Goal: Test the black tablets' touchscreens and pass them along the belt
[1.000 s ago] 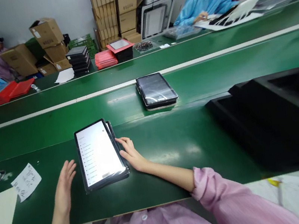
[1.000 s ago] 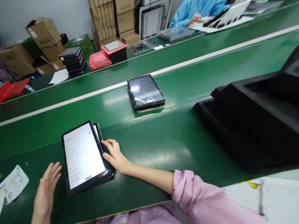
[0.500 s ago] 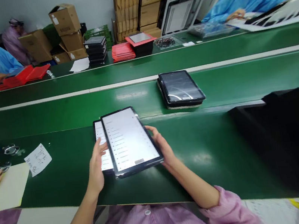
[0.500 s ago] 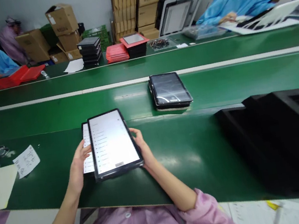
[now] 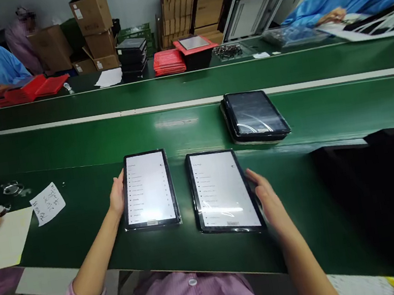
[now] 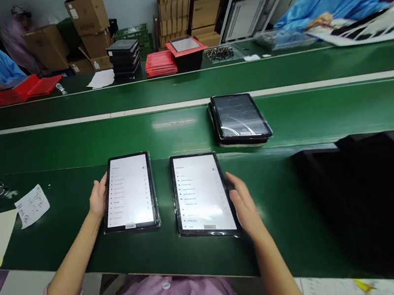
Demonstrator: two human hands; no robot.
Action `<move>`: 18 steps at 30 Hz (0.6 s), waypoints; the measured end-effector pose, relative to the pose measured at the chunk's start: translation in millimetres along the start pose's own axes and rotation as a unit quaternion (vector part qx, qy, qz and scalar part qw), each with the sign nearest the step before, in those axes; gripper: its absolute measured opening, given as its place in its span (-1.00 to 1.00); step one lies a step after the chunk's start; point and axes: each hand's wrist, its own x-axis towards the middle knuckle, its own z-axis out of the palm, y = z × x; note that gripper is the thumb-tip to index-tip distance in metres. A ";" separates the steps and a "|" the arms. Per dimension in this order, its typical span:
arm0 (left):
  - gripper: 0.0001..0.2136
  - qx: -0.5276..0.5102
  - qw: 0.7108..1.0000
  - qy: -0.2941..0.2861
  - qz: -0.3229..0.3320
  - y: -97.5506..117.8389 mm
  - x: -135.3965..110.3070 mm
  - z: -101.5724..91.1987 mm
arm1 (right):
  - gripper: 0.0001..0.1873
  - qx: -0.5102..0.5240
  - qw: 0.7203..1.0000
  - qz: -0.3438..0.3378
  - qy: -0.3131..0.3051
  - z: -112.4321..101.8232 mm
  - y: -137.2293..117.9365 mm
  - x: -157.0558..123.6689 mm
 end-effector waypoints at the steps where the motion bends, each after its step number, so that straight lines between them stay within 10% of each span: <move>1: -0.42 -0.013 1.000 -0.019 0.006 -4.8 -2.0 4.7 | -0.27 -0.058 0.997 -0.028 0.031 -0.1 -9.5 2.3; 3: -0.45 -0.031 0.999 -0.039 0.015 -13.2 -10.4 14.1 | -0.28 -0.092 0.993 -0.062 0.042 11.1 -36.4 1.2; 7: -0.40 -0.057 0.997 -0.042 0.004 -28.0 -25.6 18.7 | -0.32 0.099 0.978 -0.051 -0.179 75.5 -93.8 -19.5; 11: -0.38 -0.034 0.997 -0.074 0.010 -35.3 -31.3 13.5 | -0.19 0.149 0.974 0.043 -0.167 129.8 -115.5 -38.7; 18: -0.43 -0.073 0.996 -0.040 -0.016 -27.4 -44.5 32.9 | -0.26 0.178 0.966 0.092 -0.164 128.9 -98.6 -52.3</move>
